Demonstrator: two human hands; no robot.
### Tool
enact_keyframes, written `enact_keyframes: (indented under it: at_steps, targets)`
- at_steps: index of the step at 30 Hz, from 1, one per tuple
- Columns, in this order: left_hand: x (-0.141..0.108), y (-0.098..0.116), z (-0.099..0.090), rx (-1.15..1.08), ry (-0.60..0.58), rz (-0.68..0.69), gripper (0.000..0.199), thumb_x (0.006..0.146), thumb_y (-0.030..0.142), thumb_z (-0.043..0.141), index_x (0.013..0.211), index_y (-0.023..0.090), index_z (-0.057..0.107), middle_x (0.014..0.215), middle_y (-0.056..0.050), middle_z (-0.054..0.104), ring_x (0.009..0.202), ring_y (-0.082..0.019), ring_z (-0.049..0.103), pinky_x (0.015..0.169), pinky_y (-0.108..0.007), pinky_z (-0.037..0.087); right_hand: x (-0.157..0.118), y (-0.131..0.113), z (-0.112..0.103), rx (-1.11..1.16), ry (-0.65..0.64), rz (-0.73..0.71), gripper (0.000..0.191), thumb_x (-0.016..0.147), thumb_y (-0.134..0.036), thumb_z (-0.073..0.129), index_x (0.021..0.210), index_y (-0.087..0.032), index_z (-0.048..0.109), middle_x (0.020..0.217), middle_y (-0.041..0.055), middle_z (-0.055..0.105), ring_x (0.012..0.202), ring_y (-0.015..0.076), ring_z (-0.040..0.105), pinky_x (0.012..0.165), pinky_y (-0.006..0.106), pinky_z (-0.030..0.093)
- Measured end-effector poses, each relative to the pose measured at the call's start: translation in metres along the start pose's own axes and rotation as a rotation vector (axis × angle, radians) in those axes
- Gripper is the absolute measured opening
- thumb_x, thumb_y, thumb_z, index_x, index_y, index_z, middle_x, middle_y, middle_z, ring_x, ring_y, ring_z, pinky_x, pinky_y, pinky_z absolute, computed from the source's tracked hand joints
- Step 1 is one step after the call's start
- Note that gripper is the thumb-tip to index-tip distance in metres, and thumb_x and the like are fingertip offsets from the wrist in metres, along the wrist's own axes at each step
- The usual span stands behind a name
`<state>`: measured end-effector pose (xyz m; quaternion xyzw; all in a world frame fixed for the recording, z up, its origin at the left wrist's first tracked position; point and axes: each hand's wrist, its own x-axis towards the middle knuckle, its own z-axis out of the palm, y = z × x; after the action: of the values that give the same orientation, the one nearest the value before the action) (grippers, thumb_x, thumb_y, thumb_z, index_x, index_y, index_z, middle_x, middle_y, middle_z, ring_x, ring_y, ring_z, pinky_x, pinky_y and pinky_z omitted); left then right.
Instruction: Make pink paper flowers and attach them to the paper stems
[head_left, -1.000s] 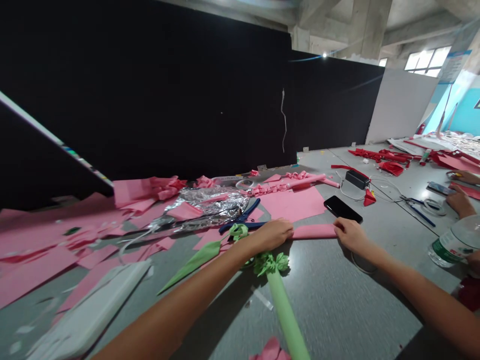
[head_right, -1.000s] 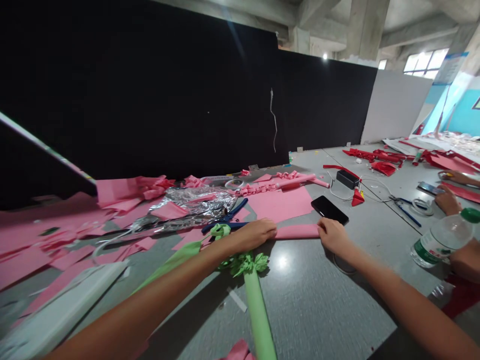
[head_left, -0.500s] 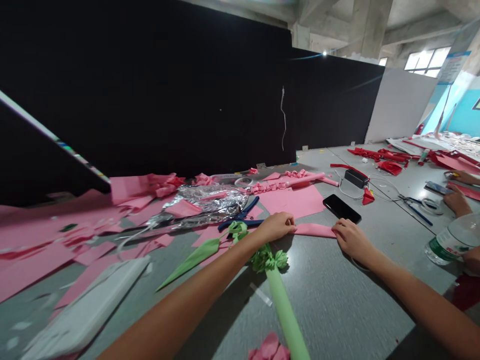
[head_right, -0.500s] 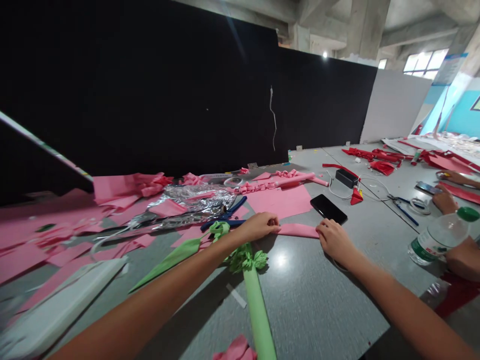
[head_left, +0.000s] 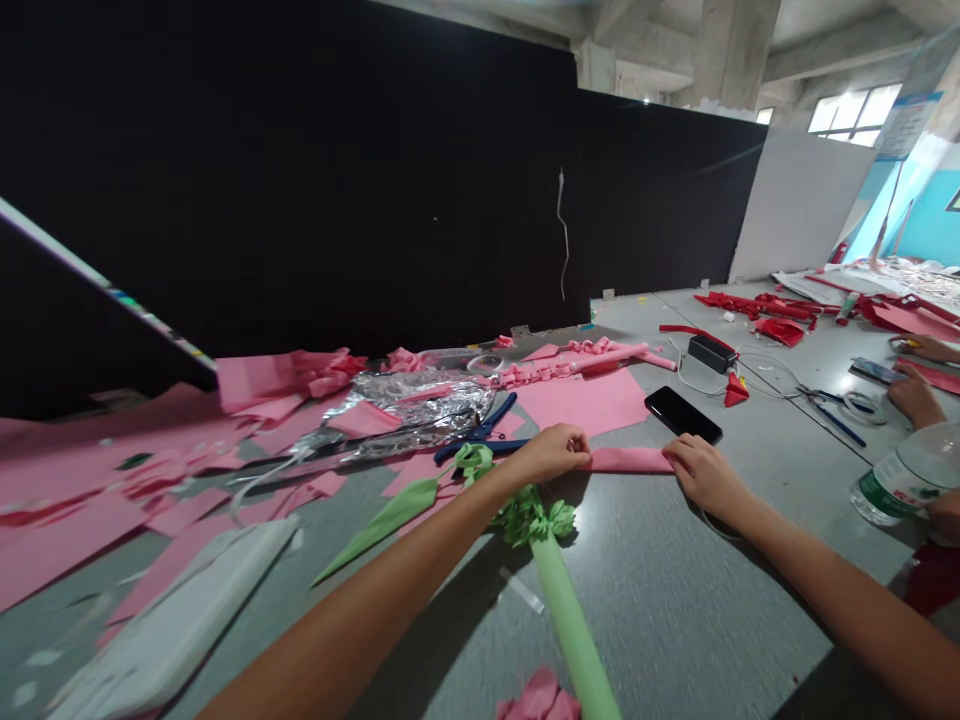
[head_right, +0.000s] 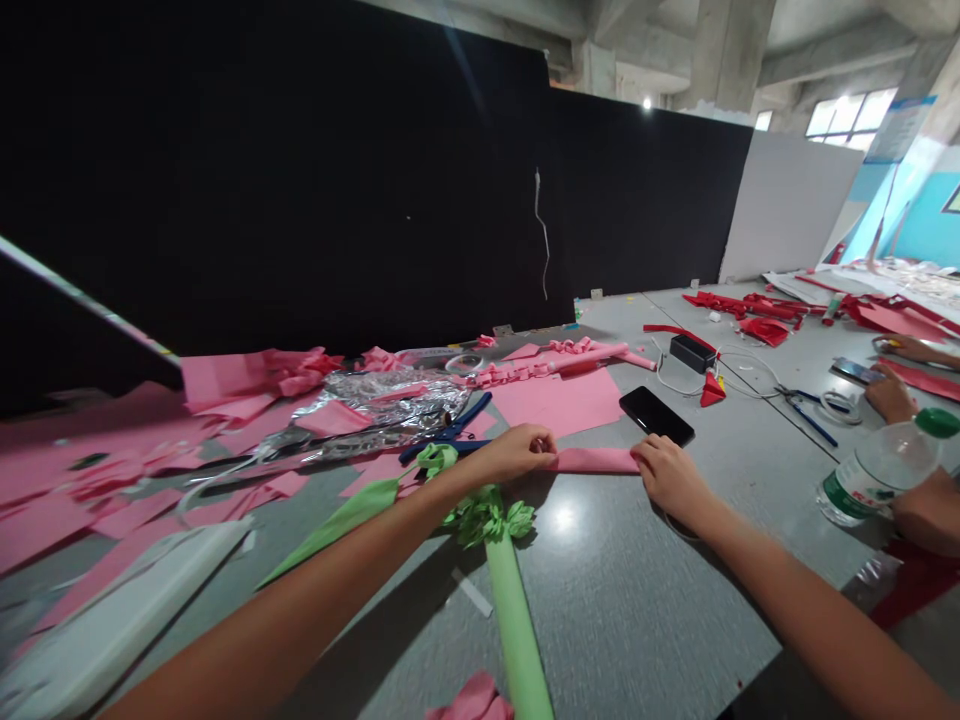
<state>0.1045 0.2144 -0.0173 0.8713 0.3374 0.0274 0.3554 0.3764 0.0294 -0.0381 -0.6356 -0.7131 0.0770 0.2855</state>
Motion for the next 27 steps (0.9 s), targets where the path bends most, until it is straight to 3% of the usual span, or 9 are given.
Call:
enact_keyframes:
  at_steps: [4,7,12,15,17,20,22,24,27]
  targets:
    - [-0.016,0.007,-0.007,-0.123,-0.025,0.089,0.023,0.093,0.037,0.08,0.095,0.016,0.072,0.092,-0.002,0.073,0.084,-0.019,0.069,0.078,-0.033,0.058,0.002,0.0,-0.005,0.156,-0.007,0.053,0.033,0.098,-0.022,0.069,0.13,-0.018,0.075,0.105,0.009,0.07,0.098,0.0251,0.065,0.095,0.041,0.051]
    - [-0.03,0.014,-0.009,-0.21,-0.008,0.128,0.024,0.077,0.038,0.083,0.082,0.018,0.069,0.082,0.0,0.071,0.079,-0.02,0.067,0.073,-0.029,0.052,0.004,0.0,-0.012,0.303,-0.074,0.059,0.028,0.088,-0.022,0.077,0.115,-0.02,0.081,0.102,0.0066,0.07,0.088,0.0211,0.066,0.087,0.036,0.053]
    - [-0.038,0.022,-0.006,-0.323,0.083,0.13,0.021,0.072,0.037,0.075,0.081,0.02,0.067,0.078,0.0,0.069,0.072,-0.018,0.064,0.067,-0.028,0.048,0.011,0.004,-0.017,0.518,-0.144,0.152,0.012,0.076,-0.018,0.076,0.087,-0.017,0.081,0.112,0.0107,0.075,0.084,0.0187,0.068,0.079,0.032,0.054]
    - [-0.04,0.023,-0.011,-0.369,0.156,0.122,0.019,0.068,0.034,0.077,0.079,0.019,0.069,0.074,0.0,0.069,0.07,-0.018,0.064,0.064,-0.028,0.048,0.016,0.007,-0.015,0.627,-0.206,0.236,0.011,0.069,-0.019,0.078,0.079,-0.016,0.081,0.087,0.0077,0.077,0.073,0.0185,0.066,0.068,0.029,0.051]
    - [-0.043,0.023,-0.019,-0.403,0.233,0.12,0.022,0.067,0.034,0.08,0.081,0.019,0.072,0.076,-0.001,0.071,0.073,-0.02,0.067,0.066,-0.029,0.05,0.022,0.007,-0.013,0.693,-0.213,0.287,0.011,0.064,-0.019,0.079,0.074,-0.016,0.08,0.071,0.0034,0.072,0.067,0.0173,0.063,0.063,0.028,0.047]
    - [-0.052,0.02,-0.036,-0.46,0.449,0.117,0.03,0.07,0.037,0.083,0.094,0.02,0.076,0.096,-0.006,0.077,0.091,-0.025,0.071,0.079,-0.033,0.055,0.034,0.002,-0.008,0.806,-0.154,0.359,0.013,0.06,-0.02,0.083,0.071,-0.016,0.077,0.065,0.0011,0.069,0.062,0.0159,0.058,0.06,0.028,0.045]
    - [-0.057,0.016,-0.045,-0.515,0.633,0.101,0.037,0.076,0.044,0.082,0.104,0.021,0.075,0.112,-0.009,0.077,0.105,-0.027,0.071,0.087,-0.035,0.055,0.045,-0.004,-0.001,0.913,-0.092,0.411,0.02,0.062,-0.026,0.085,0.077,-0.018,0.077,0.068,0.0015,0.07,0.061,0.0161,0.059,0.06,0.029,0.047]
    - [-0.06,0.011,-0.047,-0.591,0.777,0.073,0.044,0.082,0.054,0.075,0.111,0.021,0.071,0.115,-0.01,0.075,0.107,-0.027,0.07,0.086,-0.034,0.055,0.057,-0.014,0.01,1.039,-0.029,0.453,0.028,0.065,-0.033,0.087,0.086,-0.02,0.075,0.077,0.0035,0.073,0.065,0.0175,0.063,0.063,0.031,0.052]
    - [-0.059,0.005,-0.038,-0.698,0.827,0.032,0.054,0.08,0.063,0.073,0.11,0.019,0.07,0.103,-0.009,0.075,0.093,-0.025,0.074,0.076,-0.033,0.056,0.074,-0.031,0.028,1.21,0.024,0.496,0.034,0.066,-0.036,0.09,0.091,-0.021,0.072,0.088,0.0066,0.075,0.073,0.0192,0.068,0.07,0.034,0.058]
